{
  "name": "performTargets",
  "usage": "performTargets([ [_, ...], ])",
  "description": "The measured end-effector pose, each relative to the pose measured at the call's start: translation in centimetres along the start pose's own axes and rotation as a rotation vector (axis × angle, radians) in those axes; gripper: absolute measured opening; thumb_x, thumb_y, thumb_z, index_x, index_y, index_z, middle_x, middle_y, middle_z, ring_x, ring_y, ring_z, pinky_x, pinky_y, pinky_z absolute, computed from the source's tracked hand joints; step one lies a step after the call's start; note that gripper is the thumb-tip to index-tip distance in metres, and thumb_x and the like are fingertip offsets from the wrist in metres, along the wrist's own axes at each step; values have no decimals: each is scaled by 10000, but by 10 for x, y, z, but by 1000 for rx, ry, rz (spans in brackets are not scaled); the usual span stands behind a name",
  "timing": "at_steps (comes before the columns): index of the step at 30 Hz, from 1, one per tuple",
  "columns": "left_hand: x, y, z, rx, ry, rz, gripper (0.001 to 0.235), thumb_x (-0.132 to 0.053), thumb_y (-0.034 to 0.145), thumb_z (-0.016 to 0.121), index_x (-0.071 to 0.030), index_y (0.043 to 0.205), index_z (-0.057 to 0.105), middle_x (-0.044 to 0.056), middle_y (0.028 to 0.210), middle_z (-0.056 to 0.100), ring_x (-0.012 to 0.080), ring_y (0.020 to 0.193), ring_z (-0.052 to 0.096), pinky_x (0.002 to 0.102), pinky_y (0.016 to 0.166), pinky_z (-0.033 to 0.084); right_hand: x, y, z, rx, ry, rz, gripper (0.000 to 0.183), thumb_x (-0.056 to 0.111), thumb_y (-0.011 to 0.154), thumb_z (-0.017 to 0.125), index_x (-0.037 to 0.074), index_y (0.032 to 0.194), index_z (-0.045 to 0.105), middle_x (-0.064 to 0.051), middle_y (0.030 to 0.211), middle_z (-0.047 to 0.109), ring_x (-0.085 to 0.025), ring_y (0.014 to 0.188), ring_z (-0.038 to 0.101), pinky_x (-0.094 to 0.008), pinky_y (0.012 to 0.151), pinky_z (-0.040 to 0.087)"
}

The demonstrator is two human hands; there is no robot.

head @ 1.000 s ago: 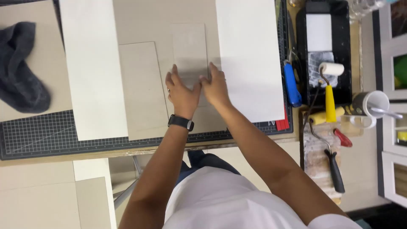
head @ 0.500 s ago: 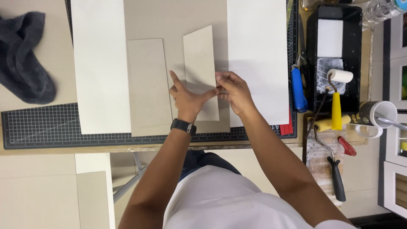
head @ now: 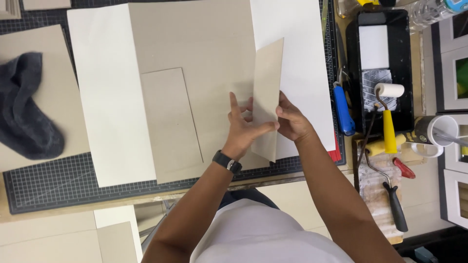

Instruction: Applying adhesive to cardboard pieces using a roller and mounting them onto a white base sheet, followed by smoothing with a squeegee.

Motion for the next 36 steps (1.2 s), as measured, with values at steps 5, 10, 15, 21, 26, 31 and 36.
performTargets([
  [5,-15,39,-6,134,144,118,1348,-549,634,909,-95,1631,126,326,1573,252,497,1438,404,569,1194,343,13,16,-64,-190,-101,-140,731,326,802,836,191,1381,410,-218,1350,512,-441,1284,498,-628,1056,402],
  [10,-10,143,-30,-37,559,422,550,-389,986,707,-168,1465,548,161,1442,520,368,1360,545,492,1132,472,43,15,-74,-614,-719,-221,922,298,767,943,121,1530,456,-342,1398,444,-512,1276,444,-619,1028,377],
  [15,-11,220,-23,-411,1025,902,338,-103,881,770,-197,1205,751,4,1199,621,248,1217,584,372,972,567,16,35,-87,-845,-1369,-166,953,530,789,911,262,1570,436,-225,1398,395,-424,1256,468,-626,1010,427],
  [21,-17,209,-21,-455,1041,1022,399,-107,880,740,-202,1265,693,-10,1210,605,233,1230,527,382,1002,506,4,50,-95,-860,-1521,-128,943,552,785,888,215,1565,479,-223,1391,357,-444,1236,417,-622,929,421],
  [26,-20,206,-22,-464,1049,1067,416,-102,874,751,-227,1268,712,-13,1219,610,235,1217,532,380,999,493,1,55,-99,-866,-1532,-151,949,547,762,906,188,1549,516,-228,1375,365,-460,1230,404,-630,922,417],
  [31,-19,205,-21,-464,1063,1059,351,-110,893,738,-231,1223,749,-12,1235,591,243,1231,520,374,1000,474,-4,58,-101,-873,-1560,-131,970,591,755,898,199,1553,509,-211,1391,357,-448,1247,401,-628,933,417],
  [36,-23,200,-20,-383,970,1045,417,4,920,664,-159,1302,710,47,1303,576,329,1241,509,497,962,520,-2,58,-100,-952,-1537,-144,983,541,654,937,303,1516,528,-221,1401,400,-435,1279,412,-623,941,445],
])
Point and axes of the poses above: each hand's wrist, its own y-axis towards the middle knuckle, its own z-axis out of the palm, x = y × z, the point moved 8 cm from there along y, towards the middle knuckle
